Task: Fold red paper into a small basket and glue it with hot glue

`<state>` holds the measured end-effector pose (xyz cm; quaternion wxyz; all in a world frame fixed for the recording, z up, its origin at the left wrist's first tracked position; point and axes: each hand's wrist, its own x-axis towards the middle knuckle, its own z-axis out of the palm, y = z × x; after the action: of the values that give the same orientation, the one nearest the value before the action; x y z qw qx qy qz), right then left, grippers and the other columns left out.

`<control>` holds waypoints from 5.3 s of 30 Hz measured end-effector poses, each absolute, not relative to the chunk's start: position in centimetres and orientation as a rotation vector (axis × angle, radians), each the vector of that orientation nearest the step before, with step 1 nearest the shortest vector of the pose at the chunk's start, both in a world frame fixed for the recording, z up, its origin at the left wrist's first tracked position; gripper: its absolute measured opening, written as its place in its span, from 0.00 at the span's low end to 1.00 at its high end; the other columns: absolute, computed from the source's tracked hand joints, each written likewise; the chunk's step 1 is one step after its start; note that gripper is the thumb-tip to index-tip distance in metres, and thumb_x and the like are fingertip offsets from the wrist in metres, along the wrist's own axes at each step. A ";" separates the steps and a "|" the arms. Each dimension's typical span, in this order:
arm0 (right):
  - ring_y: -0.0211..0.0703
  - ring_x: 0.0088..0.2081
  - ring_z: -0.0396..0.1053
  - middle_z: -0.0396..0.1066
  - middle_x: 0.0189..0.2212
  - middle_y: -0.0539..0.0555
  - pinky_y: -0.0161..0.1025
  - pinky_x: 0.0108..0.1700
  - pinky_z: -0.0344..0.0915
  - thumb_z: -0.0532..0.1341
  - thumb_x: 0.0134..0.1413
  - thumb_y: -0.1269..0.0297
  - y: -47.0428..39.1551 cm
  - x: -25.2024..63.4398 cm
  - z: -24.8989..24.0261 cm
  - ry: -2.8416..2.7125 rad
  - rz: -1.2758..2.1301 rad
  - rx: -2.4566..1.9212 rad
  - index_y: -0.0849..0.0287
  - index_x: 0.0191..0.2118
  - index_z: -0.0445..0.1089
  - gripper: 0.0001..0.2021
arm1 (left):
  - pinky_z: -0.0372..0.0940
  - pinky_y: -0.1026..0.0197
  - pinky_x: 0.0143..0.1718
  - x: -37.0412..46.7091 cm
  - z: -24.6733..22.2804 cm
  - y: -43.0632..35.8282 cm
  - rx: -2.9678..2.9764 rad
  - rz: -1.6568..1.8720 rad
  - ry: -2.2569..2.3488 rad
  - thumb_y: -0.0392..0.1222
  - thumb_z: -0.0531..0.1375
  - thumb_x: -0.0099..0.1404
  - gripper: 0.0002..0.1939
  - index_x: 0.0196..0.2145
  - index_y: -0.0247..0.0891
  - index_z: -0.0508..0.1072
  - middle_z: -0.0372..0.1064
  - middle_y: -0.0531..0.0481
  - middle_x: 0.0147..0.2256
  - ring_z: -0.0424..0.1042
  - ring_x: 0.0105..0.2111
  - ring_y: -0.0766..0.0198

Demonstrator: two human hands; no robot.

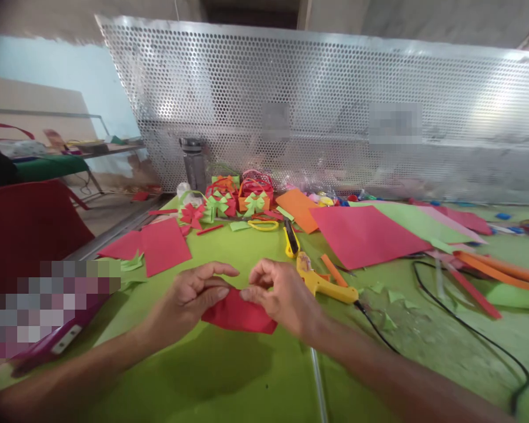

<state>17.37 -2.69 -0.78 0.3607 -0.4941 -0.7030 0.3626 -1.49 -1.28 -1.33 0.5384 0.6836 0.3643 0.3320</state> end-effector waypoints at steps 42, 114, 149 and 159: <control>0.34 0.24 0.55 0.61 0.20 0.46 0.39 0.43 0.51 0.51 0.54 0.73 -1.9 17.3 1.4 -2.316 0.072 -1.127 0.59 0.24 0.64 0.10 | 0.55 0.65 0.26 0.3 2.4 -0.1 2.458 0.852 1.035 0.31 0.54 0.58 0.09 0.24 0.35 0.72 0.68 0.50 0.23 0.65 0.24 0.66; 0.36 0.26 0.61 0.65 0.19 0.48 0.45 0.49 0.49 0.56 0.56 0.70 -1.4 16.6 -0.5 -2.295 -0.124 -1.183 0.59 0.23 0.66 0.11 | 0.57 0.62 0.34 0.1 -1.0 0.8 2.514 0.942 0.982 0.29 0.54 0.59 0.12 0.20 0.34 0.69 0.66 0.54 0.20 0.63 0.23 0.69; 0.35 0.25 0.60 0.66 0.20 0.48 0.45 0.49 0.46 0.53 0.55 0.71 -1.2 18.6 0.3 -2.200 -0.152 -1.138 0.59 0.23 0.66 0.12 | 0.62 0.66 0.26 -0.9 -0.2 1.3 2.273 1.203 0.951 0.32 0.56 0.56 0.05 0.25 0.35 0.71 0.70 0.51 0.23 0.67 0.24 0.68; 0.35 0.25 0.60 0.64 0.19 0.47 0.44 0.49 0.45 0.54 0.53 0.72 -0.9 18.7 0.2 -2.200 -0.118 -1.148 0.59 0.23 0.66 0.10 | 0.61 0.66 0.28 -1.2 -0.5 1.6 2.258 1.090 0.957 0.33 0.55 0.58 0.06 0.28 0.35 0.72 0.70 0.51 0.26 0.68 0.26 0.68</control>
<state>18.68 -0.91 0.19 0.3229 -0.4373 -0.8382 -0.0451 -1.24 1.64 -0.46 0.2266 0.8194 0.3474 0.3956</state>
